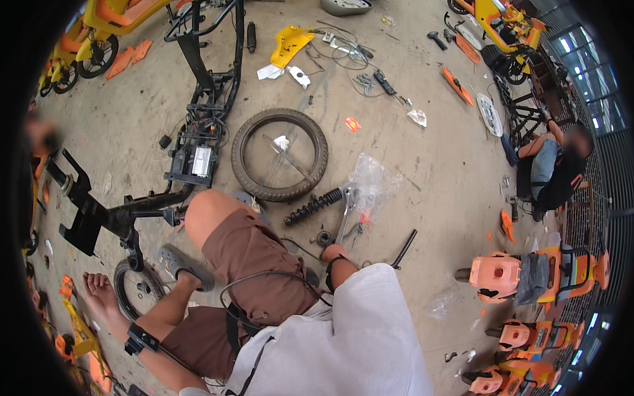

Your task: The person sits on the floor and uses a large adjustable wrench to tighten components on the steering column of a motorcycle frame, while holding the parts steady with their other hand.

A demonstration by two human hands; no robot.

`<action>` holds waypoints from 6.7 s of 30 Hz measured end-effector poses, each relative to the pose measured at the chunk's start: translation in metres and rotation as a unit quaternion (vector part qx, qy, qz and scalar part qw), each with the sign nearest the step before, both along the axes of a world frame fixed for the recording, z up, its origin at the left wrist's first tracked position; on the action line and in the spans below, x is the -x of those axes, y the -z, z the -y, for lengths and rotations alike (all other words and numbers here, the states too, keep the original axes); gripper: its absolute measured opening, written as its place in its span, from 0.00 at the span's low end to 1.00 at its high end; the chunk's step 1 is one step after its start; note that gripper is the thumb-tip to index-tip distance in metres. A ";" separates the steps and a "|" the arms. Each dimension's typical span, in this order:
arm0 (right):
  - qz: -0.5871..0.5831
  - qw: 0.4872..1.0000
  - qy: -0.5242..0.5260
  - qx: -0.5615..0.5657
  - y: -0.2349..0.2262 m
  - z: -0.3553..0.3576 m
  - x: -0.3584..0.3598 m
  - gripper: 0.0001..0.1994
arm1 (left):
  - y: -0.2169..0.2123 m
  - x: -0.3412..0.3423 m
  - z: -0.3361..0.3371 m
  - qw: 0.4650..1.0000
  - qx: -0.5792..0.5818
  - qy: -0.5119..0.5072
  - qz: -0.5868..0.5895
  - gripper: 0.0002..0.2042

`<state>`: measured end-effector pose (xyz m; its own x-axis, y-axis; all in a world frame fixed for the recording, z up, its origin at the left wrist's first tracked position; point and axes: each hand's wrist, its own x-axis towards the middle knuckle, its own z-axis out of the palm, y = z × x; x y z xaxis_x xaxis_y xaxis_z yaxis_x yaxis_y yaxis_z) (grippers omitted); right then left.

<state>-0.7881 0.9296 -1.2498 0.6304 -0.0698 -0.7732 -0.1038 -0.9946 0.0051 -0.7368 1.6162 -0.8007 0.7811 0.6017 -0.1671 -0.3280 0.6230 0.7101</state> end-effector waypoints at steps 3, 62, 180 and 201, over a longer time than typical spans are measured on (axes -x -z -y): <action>0.044 0.993 0.102 -0.038 -0.055 -0.022 -0.007 0.15 | -0.004 0.025 -0.008 0.998 -0.007 -0.049 -0.041 0.08; 0.025 0.586 0.722 -0.366 -0.173 0.014 -0.076 0.06 | -0.074 -0.085 0.086 0.823 -0.407 -0.384 -0.100 0.07; -0.333 0.713 0.127 -0.604 -0.605 -0.390 -0.222 0.14 | -0.083 -0.084 0.139 0.930 -0.009 0.363 0.056 0.33; -0.362 0.652 0.141 -0.652 -0.595 -0.410 -0.202 0.15 | -0.079 -0.077 0.130 0.962 -0.097 0.256 0.014 0.25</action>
